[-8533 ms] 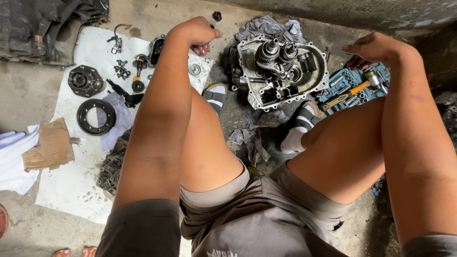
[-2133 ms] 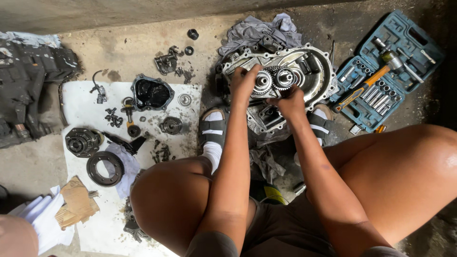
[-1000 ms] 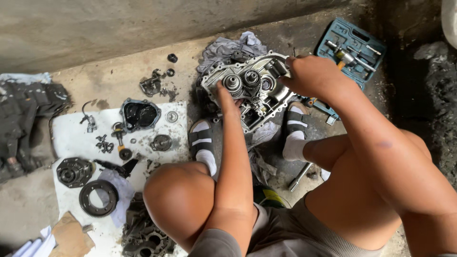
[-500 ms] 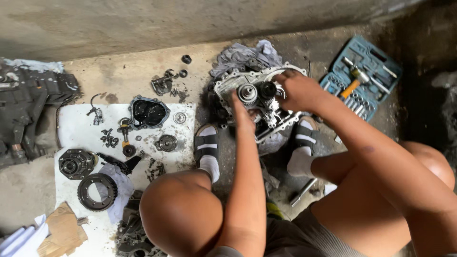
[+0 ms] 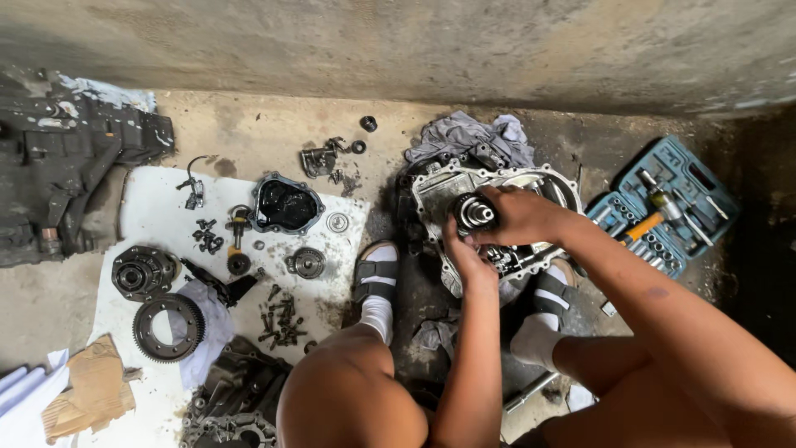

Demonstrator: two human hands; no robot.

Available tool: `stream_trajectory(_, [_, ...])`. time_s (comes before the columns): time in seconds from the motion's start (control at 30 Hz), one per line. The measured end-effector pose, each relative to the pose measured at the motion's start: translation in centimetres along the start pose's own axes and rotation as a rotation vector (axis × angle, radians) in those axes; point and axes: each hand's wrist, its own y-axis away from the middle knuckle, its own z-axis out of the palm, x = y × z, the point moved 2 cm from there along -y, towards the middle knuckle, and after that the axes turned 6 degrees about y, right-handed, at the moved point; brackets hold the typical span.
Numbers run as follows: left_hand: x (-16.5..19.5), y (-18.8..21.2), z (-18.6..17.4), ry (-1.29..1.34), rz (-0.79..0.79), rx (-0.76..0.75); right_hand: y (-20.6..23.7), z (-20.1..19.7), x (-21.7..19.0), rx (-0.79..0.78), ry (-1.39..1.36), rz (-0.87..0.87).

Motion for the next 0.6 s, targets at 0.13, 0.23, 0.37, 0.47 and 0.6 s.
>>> stream_trajectory(0.13, [0.0,0.1,0.5,-0.106,0.052,0.122,-2.3,-1.3,1.8,-0.163,-0.201,0.028])
stream_trajectory(0.23, [-0.4,-0.1,0.5,-0.176,0.143,0.126,-4.3,-1.2,3.2,-0.274,-0.212,0.083])
stream_trajectory(0.37, [-0.4,-1.0,0.1,-0.352,0.189,0.102,-6.2,0.3,4.2,-0.257,-0.229,0.084])
stream_trajectory(0.47, [0.3,-1.8,-0.1,-0.539,0.252,0.050,-6.9,1.0,4.9,-0.216,-0.259,0.043])
stream_trajectory(0.6, [0.6,-2.2,0.3,-0.586,0.266,0.034,-6.2,1.1,6.1,-0.180,-0.323,0.095])
